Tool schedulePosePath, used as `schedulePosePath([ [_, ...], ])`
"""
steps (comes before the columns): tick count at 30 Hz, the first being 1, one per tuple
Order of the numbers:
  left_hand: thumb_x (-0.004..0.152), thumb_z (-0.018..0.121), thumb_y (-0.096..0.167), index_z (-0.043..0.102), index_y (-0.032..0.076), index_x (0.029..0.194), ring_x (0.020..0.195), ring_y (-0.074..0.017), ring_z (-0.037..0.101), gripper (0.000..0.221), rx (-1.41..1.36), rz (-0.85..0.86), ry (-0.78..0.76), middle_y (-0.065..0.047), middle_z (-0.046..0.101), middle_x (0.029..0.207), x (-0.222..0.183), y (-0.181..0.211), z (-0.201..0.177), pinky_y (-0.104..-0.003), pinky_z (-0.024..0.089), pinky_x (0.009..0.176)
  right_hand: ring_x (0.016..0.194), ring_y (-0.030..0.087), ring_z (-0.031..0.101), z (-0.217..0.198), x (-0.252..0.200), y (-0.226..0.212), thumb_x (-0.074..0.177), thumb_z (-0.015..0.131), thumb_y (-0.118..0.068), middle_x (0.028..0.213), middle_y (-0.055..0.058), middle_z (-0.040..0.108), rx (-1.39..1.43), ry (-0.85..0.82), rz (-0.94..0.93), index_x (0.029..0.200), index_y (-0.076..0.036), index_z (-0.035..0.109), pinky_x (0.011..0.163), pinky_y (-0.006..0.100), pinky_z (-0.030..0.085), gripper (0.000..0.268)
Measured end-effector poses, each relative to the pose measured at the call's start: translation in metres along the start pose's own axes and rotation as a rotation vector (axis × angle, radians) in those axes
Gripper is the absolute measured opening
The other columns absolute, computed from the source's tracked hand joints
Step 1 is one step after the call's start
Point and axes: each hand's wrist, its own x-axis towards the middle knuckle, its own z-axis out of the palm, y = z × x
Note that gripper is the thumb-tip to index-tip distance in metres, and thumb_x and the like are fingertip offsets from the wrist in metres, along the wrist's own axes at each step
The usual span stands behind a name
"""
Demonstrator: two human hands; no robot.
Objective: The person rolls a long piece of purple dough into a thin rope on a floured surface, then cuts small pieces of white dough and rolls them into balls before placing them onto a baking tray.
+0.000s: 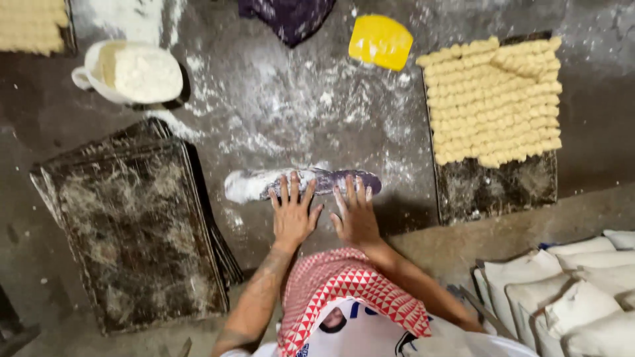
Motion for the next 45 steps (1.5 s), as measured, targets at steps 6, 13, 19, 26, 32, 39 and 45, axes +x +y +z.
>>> schedulePosePath([
  [6,0.096,0.053,0.065,0.032,0.022,0.163,0.155,-0.0485,0.004,0.083,0.072,-0.14,0.125,-0.024,0.005,0.168,0.143,-0.04,-0.025,-0.07,0.001,0.121,0.152,0.051,0.011,-0.013,0.161,0.071,0.102,0.044,-0.055,0.163,0.029,0.018,-0.172,0.027,0.285,0.162,-0.014,0.031,0.117,0.073,0.0,0.074],
  [13,0.1,0.044,0.064,0.03,0.019,0.161,0.156,-0.0441,0.005,0.078,0.018,-0.183,0.008,-0.02,0.011,0.168,0.166,-0.047,-0.058,-0.068,-0.004,0.12,0.157,0.044,0.016,-0.033,0.18,0.091,0.107,0.04,-0.05,0.169,0.023,0.025,-0.24,0.124,0.011,0.165,-0.021,0.034,0.121,0.072,-0.002,0.065],
  [19,0.096,0.058,0.053,0.043,0.014,0.158,0.155,-0.047,0.015,0.075,-0.086,-0.071,0.067,-0.023,0.02,0.169,-0.004,-0.039,-0.02,-0.07,0.007,0.121,0.149,0.049,0.03,-0.026,0.018,0.072,0.097,0.06,-0.039,0.164,0.02,0.035,-0.057,0.061,-0.058,0.152,-0.021,0.049,0.12,0.072,0.015,0.06],
  [26,0.097,0.061,0.044,0.038,0.015,0.162,0.156,-0.051,0.009,0.074,-0.045,-0.205,0.063,-0.03,0.013,0.17,-0.063,-0.049,-0.001,-0.073,0.008,0.118,0.147,0.054,0.032,0.012,0.003,-0.014,0.091,0.063,-0.028,0.161,0.029,0.032,0.105,-0.023,-0.186,0.149,-0.009,0.049,0.113,0.078,0.017,0.063],
  [32,0.097,0.057,0.053,0.029,0.018,0.166,0.157,-0.0495,0.003,0.082,0.125,-0.2,0.202,-0.03,0.008,0.169,0.084,-0.117,-0.05,-0.067,0.004,0.125,0.153,0.054,0.014,0.04,0.182,-0.015,0.1,0.048,-0.052,0.167,0.026,0.016,-0.158,0.14,0.175,0.159,-0.02,0.035,0.116,0.077,0.005,0.068],
  [39,0.112,0.049,0.054,0.036,0.015,0.168,0.161,-0.0452,0.012,0.07,0.053,-0.034,0.219,-0.021,0.016,0.173,0.149,-0.169,-0.063,-0.062,0.007,0.13,0.157,0.047,0.004,0.0,0.215,0.007,0.106,0.044,-0.051,0.17,0.021,0.013,-0.184,0.036,0.157,0.167,-0.016,0.028,0.121,0.074,-0.005,0.072],
  [45,0.108,0.061,0.036,0.046,0.007,0.162,0.155,-0.0506,0.021,0.063,-0.042,-0.018,0.369,-0.025,0.028,0.169,0.031,-0.156,-0.025,-0.064,0.019,0.123,0.152,0.049,0.022,0.018,0.047,-0.034,0.099,0.058,-0.045,0.163,0.026,0.025,-0.151,-0.031,0.075,0.163,-0.016,0.036,0.122,0.071,0.014,0.073],
])
